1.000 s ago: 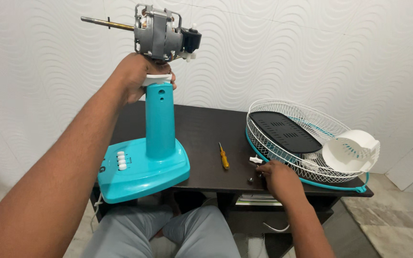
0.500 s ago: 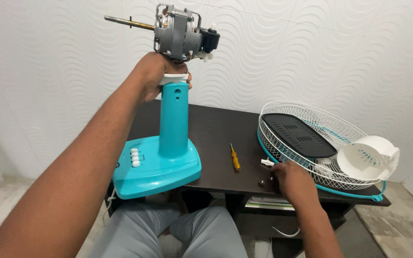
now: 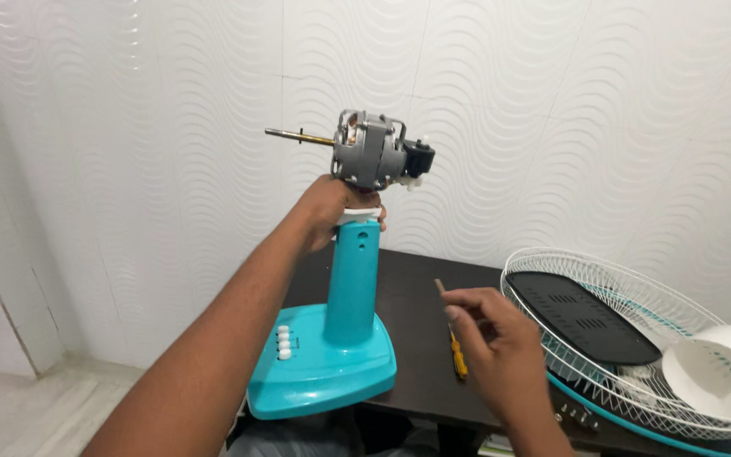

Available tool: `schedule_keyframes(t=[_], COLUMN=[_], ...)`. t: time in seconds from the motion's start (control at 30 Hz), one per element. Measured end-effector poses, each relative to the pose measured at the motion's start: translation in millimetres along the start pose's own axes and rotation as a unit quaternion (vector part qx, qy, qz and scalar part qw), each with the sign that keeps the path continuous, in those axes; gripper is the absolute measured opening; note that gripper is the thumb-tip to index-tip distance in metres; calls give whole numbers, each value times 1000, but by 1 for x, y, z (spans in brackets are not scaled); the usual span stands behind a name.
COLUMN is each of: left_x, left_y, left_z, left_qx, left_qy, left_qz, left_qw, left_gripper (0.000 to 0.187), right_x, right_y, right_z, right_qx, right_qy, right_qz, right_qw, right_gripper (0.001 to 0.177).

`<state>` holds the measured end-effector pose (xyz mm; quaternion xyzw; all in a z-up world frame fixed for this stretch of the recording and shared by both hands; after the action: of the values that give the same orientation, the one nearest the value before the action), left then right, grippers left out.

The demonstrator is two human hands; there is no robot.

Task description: The person assembles a disassembled electric fan on a table. They use a screwdriver to tighten screws on the motor, attach the motor to the fan stand, and fit the rear housing onto the motor assembly.

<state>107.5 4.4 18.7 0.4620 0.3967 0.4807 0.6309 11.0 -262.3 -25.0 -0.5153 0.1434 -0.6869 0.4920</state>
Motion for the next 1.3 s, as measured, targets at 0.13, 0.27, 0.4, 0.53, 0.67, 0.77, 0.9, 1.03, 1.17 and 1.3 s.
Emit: schedule_keyframes(t=[0.13, 0.27, 0.4, 0.53, 0.67, 0.77, 0.9, 1.03, 1.17, 1.3], left_x=[-3, -2, -3, -3, -2, -3, 0, 0, -1, 3], left_y=[-2, -1, 0, 1, 0, 2, 2, 0, 1, -1], left_z=[0, 0, 1, -1, -3, -2, 0, 2, -1, -4], left_qx=[-1, -8, -8, 6, 15, 2, -9, -12, -14, 2], left_qy=[-15, -19, -20, -7, 4, -7, 1, -2, -7, 16], left_qz=[-7, -19, -18, -13, -16, -15, 2, -3, -10, -7], left_qw=[1000, 1000, 1000, 1000, 1000, 1000, 1000, 1000, 1000, 1000], left_gripper=[12, 13, 13, 13, 14, 14, 16, 17, 17, 18], right_x=[-42, -58, -68, -73, -73, -69, -76, -78, -82, -102], right_y=[-20, -21, -32, -44, -50, -56, -55, -52, -31, -28], right_z=[30, 52, 61, 65, 68, 70, 77, 86, 99, 109], right_qx=[39, 32, 68, 103, 94, 104, 77, 83, 66, 158], right_qy=[-38, -34, -41, -40, -27, -8, -14, 7, 32, -16], right_qz=[162, 224, 223, 192, 134, 125, 121, 115, 146, 269], right_qw=[985, 974, 972, 975, 986, 987, 990, 990, 987, 950], right_gripper=[20, 21, 20, 19, 19, 19, 17, 18, 40, 46])
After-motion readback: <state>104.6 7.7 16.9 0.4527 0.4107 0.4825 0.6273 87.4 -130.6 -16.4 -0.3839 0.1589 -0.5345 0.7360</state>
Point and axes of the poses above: each hand's wrist, its own z-axis towards the middle knuckle, its own x-axis out of the back of the hand, y = z × x, the point moved 10 cm from there along z, towards the middle knuckle, and after that the axes turned 13 degrees about -y, right-handed, at the moved point
